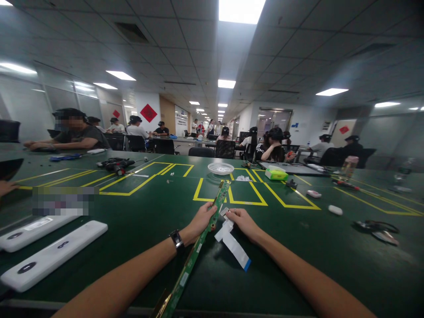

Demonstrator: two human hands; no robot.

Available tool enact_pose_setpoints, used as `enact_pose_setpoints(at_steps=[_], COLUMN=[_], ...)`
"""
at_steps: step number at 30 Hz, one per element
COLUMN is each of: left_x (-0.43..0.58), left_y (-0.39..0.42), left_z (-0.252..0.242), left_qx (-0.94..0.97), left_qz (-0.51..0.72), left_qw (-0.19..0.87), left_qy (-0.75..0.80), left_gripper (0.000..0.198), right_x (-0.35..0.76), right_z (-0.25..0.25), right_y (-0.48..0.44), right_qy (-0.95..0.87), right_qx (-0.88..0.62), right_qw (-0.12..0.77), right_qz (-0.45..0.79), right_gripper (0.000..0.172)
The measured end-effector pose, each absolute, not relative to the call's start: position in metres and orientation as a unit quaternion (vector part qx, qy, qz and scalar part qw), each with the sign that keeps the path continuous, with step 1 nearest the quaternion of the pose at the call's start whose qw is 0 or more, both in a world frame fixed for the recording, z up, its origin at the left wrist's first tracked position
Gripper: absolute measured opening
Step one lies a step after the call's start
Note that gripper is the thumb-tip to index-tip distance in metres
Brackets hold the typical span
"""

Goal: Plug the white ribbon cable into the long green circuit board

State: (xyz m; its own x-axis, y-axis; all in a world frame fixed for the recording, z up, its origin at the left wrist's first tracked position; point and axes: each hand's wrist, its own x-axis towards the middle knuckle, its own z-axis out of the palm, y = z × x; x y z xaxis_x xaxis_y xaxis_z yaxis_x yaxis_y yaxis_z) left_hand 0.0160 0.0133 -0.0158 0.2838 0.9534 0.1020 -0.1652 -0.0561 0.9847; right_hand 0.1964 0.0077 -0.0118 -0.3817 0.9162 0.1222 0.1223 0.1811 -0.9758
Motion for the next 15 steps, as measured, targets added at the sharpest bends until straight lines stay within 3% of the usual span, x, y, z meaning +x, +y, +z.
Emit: enact_pose_setpoints(at_steps=[15], left_x=[0.0167], left_y=[0.0091], left_z=[-0.0171], left_qx=[0.597], left_qz=[0.455], left_qw=[0.555], left_qy=[0.359], left_gripper=[0.043], right_x=[0.1936], right_z=[-0.0101], right_y=[0.0061], right_qy=[-0.653], right_qx=[-0.413], right_qw=[0.392], right_qz=[0.5], right_gripper=[0.038])
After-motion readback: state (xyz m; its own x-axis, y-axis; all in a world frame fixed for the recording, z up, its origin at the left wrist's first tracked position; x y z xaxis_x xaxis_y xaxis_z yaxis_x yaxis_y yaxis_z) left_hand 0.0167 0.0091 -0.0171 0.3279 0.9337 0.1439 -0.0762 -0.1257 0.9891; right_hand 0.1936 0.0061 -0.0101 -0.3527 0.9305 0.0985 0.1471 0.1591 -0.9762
